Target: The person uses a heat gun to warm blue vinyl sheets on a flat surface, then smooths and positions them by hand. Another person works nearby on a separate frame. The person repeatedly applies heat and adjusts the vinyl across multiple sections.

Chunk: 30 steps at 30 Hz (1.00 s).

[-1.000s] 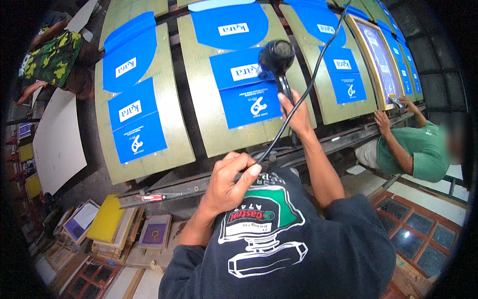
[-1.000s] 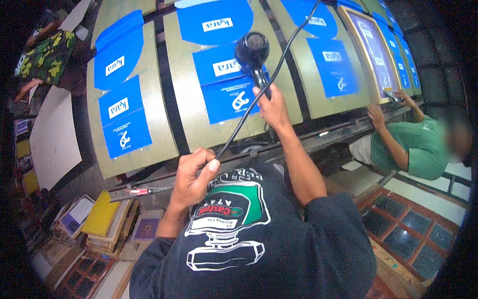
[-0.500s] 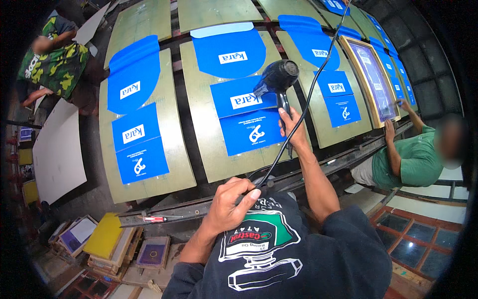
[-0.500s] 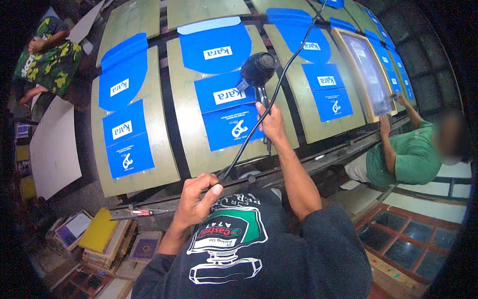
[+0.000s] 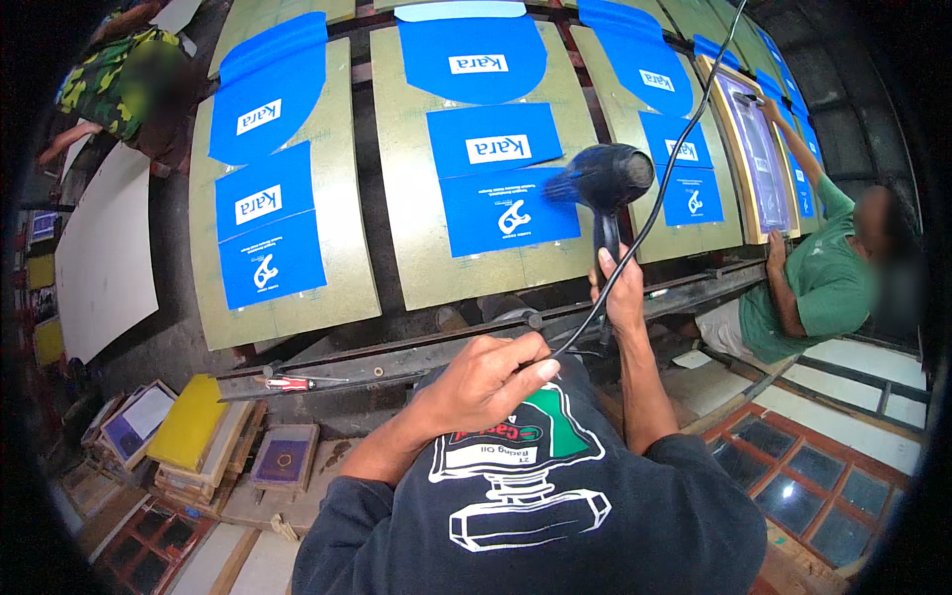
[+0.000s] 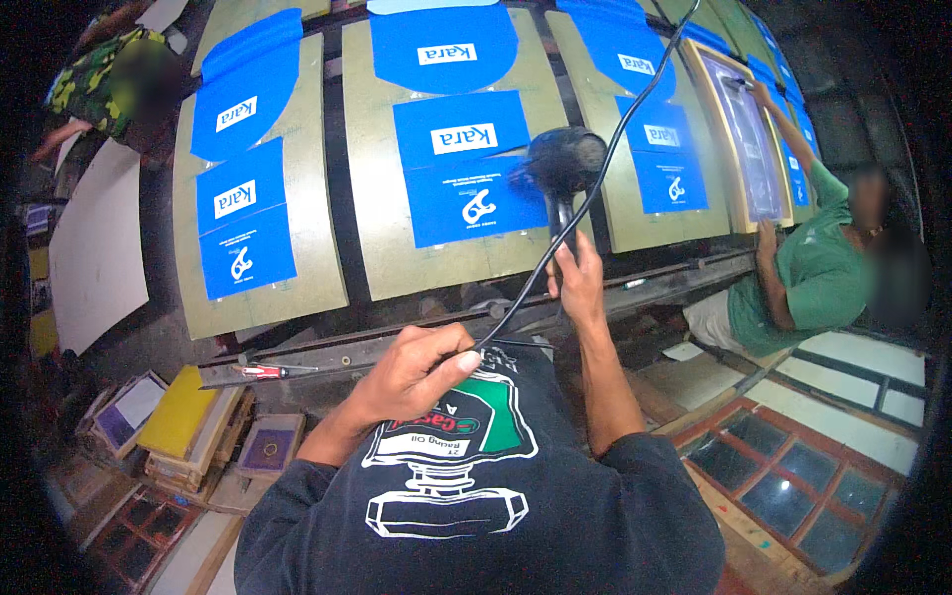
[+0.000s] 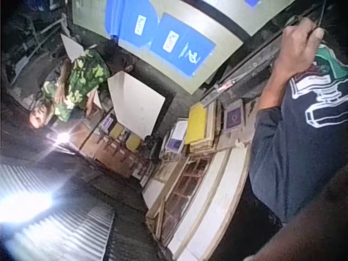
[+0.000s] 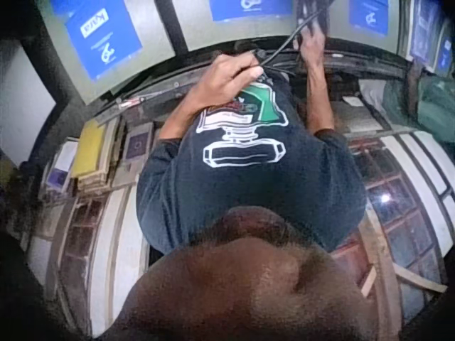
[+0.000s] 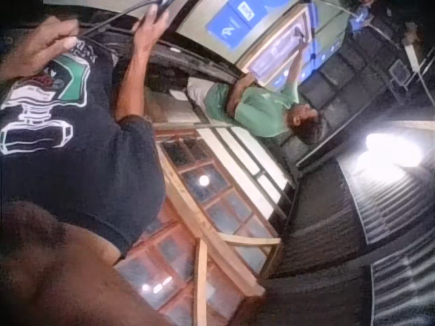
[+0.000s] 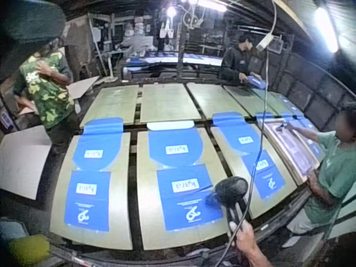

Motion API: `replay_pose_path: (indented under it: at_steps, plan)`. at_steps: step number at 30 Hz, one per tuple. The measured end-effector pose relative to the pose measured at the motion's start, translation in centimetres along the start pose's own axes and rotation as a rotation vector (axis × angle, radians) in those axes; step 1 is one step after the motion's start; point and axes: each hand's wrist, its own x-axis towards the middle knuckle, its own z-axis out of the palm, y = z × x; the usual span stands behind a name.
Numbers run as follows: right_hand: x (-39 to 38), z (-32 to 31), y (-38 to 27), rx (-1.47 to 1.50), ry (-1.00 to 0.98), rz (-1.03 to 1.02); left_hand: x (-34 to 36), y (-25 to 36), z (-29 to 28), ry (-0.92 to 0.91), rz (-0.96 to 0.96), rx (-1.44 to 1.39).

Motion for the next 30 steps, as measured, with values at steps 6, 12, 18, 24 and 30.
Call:
replay_pose_path:
  at_steps: [6, 12, 18, 24, 30]
  plan:
    - [-0.5, 3.9, -0.1, 0.0, -0.135, 0.046, -0.4, 0.9, 0.5, 0.012, -0.064, 0.056]
    - [-0.5, 5.0, 1.0, 0.15, -0.22, 0.096, -0.9, -0.3, -0.6, 0.111, -0.103, 0.039]
    - [-0.3, 3.7, 1.0, -0.008, -0.175, -0.011, -0.8, 0.9, 0.0, 0.138, -0.004, 0.116]
    - [0.7, 1.5, 1.6, 0.064, -0.037, 0.043, -1.0, 0.1, 1.5, 0.058, -0.075, 0.032]
    - [0.3, 2.1, 0.8, 0.079, -0.071, 0.052, -0.3, 0.7, 1.4, 0.013, -0.018, 0.031]
